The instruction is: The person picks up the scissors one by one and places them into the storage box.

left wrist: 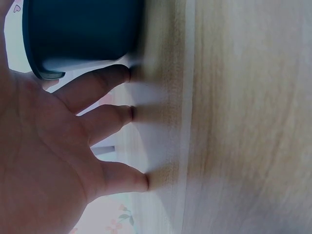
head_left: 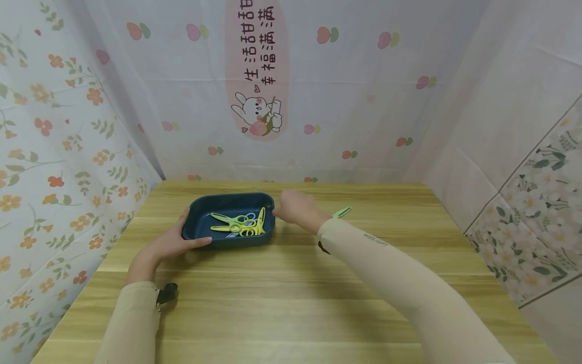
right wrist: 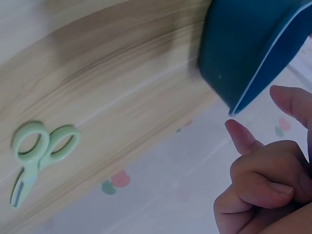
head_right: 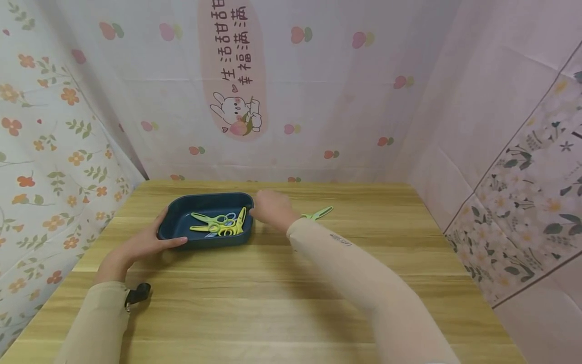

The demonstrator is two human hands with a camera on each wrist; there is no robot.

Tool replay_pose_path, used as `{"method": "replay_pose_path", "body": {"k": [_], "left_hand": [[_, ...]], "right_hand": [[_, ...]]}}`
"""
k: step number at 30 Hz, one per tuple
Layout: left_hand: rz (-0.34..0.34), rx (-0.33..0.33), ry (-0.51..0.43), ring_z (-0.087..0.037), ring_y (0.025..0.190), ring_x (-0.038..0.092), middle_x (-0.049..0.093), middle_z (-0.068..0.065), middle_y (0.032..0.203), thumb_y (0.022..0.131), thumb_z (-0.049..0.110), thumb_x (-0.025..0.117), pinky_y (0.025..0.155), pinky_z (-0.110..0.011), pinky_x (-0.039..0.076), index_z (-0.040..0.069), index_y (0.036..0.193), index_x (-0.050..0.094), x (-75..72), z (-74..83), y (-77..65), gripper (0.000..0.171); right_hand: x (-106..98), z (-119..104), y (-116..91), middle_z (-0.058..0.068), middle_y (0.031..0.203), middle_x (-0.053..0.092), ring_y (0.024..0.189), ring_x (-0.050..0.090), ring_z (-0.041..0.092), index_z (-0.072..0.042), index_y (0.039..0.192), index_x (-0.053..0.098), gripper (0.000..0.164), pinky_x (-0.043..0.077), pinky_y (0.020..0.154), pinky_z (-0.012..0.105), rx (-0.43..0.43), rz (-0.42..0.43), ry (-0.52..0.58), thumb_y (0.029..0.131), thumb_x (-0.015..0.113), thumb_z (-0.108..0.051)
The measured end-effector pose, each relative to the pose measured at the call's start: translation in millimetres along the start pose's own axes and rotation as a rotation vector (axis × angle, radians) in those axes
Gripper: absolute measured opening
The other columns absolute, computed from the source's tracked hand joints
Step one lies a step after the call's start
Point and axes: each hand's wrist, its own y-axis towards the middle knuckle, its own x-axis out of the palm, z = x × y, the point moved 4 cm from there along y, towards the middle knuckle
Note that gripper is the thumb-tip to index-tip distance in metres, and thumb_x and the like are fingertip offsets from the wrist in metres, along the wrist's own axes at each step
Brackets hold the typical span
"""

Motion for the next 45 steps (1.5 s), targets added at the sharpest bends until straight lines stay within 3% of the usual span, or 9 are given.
{"method": "replay_pose_path", "body": {"k": [9,16,23,34,37,40,42,43,45], "left_hand": [[-0.006,0.005,-0.012,-0.065,0.154,0.024,0.000,-0.039,0.173,0.092,0.070,0.070,0.120,-0.076,0.032,0.018,0.168,-0.024,0.8,0.6,-1.8,0.132],[-0.001,0.018,-0.014,-0.065,0.154,0.022,0.000,-0.038,0.174,0.092,0.069,0.071,0.121,-0.076,0.031,0.017,0.168,-0.023,1.0,0.7,-1.2,0.132],[-0.003,0.015,-0.018,-0.065,0.154,0.022,-0.001,-0.039,0.174,0.092,0.069,0.071,0.121,-0.076,0.031,0.017,0.168,-0.024,1.4,1.0,-1.6,0.132],[-0.005,0.015,-0.002,-0.066,0.154,0.022,0.000,-0.040,0.173,0.092,0.070,0.070,0.120,-0.076,0.032,0.017,0.168,-0.025,1.0,1.4,-2.1,0.132],[-0.006,0.016,-0.001,-0.066,0.154,0.023,0.001,-0.040,0.173,0.092,0.070,0.069,0.120,-0.075,0.033,0.017,0.168,-0.025,1.0,1.3,-2.0,0.132],[0.001,0.030,-0.011,-0.065,0.154,0.022,0.000,-0.040,0.173,0.092,0.068,0.071,0.120,-0.075,0.032,0.016,0.168,-0.024,0.4,1.6,-1.5,0.132],[0.001,0.032,-0.023,-0.065,0.155,0.021,-0.001,-0.039,0.173,0.092,0.066,0.072,0.121,-0.075,0.031,0.016,0.168,-0.023,0.3,1.3,-1.9,0.132],[-0.002,0.032,-0.031,-0.064,0.155,0.020,-0.002,-0.038,0.174,0.092,0.066,0.073,0.121,-0.075,0.030,0.017,0.168,-0.023,0.3,1.0,-2.0,0.132],[-0.011,0.030,-0.044,-0.064,0.156,0.017,-0.004,-0.037,0.174,0.092,0.064,0.074,0.122,-0.075,0.029,0.018,0.168,-0.024,0.4,1.0,-2.3,0.132]], "right_hand": [[0.1,28.9,-1.8,-0.008,0.054,0.028,0.052,0.025,0.010,-0.020,0.055,0.040,0.056,0.023,0.050,0.028,0.003,-0.022,0.028,0.101,0.067,-0.037],[9.7,59.5,-4.9,-0.006,0.058,0.034,0.053,0.031,0.011,-0.019,0.058,0.043,0.052,0.028,0.053,0.029,0.047,-0.090,0.039,0.101,0.071,-0.030],[19.3,88.0,-8.9,-0.005,0.060,0.036,0.057,0.033,0.013,-0.018,0.063,0.046,0.042,0.029,0.059,0.032,0.057,-0.090,0.090,0.097,0.070,-0.020],[30.9,108.3,-9.3,-0.004,0.063,0.035,0.058,0.033,0.013,-0.018,0.068,0.044,0.039,0.031,0.056,0.029,0.093,-0.102,0.046,0.099,0.066,-0.019],[32.7,111.7,-8.6,-0.004,0.064,0.038,0.060,0.036,0.014,-0.017,0.069,0.044,0.035,0.038,0.065,0.036,0.102,-0.082,0.049,0.098,0.064,-0.018],[34.6,115.5,-8.2,-0.003,0.065,0.039,0.064,0.039,0.016,-0.017,0.071,0.045,0.032,0.053,0.096,0.054,0.112,-0.070,0.064,0.099,0.061,-0.017],[36.7,117.6,-8.3,-0.003,0.067,0.043,0.067,0.044,0.017,-0.017,0.072,0.046,0.031,0.041,0.116,0.072,0.114,-0.067,0.066,0.099,0.061,-0.018],[37.8,118.5,-8.5,-0.002,0.069,0.046,0.069,0.047,0.018,-0.017,0.072,0.046,0.030,0.032,0.119,0.079,0.113,-0.066,0.062,0.099,0.060,-0.018],[39.7,119.7,-9.1,0.000,0.075,0.056,0.077,0.056,0.019,-0.016,0.072,0.049,0.029,0.028,0.120,0.081,0.112,-0.068,0.046,0.099,0.060,-0.019]]}}
